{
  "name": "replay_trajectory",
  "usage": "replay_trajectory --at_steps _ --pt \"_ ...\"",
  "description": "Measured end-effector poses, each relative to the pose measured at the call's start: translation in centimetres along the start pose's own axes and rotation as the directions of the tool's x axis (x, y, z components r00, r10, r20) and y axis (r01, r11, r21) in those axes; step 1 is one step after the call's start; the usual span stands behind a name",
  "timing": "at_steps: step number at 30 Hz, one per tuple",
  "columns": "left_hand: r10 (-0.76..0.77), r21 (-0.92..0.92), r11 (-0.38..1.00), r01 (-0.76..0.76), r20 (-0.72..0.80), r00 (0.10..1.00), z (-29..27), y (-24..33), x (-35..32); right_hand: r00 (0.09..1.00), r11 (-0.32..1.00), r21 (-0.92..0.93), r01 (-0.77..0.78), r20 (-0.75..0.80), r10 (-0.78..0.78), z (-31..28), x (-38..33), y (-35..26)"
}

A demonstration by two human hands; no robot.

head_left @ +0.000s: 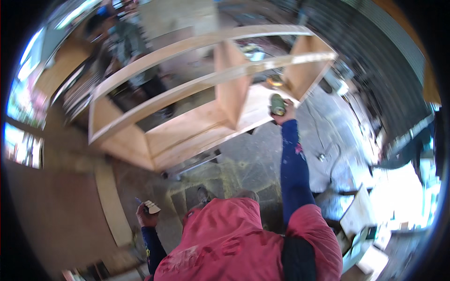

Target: Cutting and organizing sandpaper sheets for an orbital sander in a woodworking shop.

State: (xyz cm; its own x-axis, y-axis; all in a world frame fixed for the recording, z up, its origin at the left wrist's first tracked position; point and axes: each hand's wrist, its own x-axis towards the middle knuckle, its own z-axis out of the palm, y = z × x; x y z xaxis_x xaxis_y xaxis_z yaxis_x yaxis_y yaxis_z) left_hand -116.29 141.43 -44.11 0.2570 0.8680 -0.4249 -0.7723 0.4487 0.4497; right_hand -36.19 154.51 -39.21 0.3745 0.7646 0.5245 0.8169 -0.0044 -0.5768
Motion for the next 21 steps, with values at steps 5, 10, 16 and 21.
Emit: replay_trajectory --at_steps 5,10,16,21 --pt "-0.04 0.319 0.94 0.119 -0.243 0.969 11.4 1.8 10.9 0.453 -0.167 0.794 -0.584 0.49 0.745 -2.2 5.3 1.5" --pt "0.182 0.743 0.668 -0.047 -0.101 0.978 11.6 -1.9 14.4 0.354 -0.302 0.621 -0.724 0.71 0.609 -0.3 10.7 10.0" --pt "0.053 0.302 0.945 0.125 -0.52 0.853 10.5 -8.5 8.4 0.474 -0.44 0.596 -0.672 0.803 0.363 10.3 12.9 25.6" --pt "0.022 0.16 0.979 0.128 -0.703 0.711 13.0 -13.7 3.6 0.626 -0.488 0.529 -0.694 0.778 -0.046 12.3 17.4 25.6"
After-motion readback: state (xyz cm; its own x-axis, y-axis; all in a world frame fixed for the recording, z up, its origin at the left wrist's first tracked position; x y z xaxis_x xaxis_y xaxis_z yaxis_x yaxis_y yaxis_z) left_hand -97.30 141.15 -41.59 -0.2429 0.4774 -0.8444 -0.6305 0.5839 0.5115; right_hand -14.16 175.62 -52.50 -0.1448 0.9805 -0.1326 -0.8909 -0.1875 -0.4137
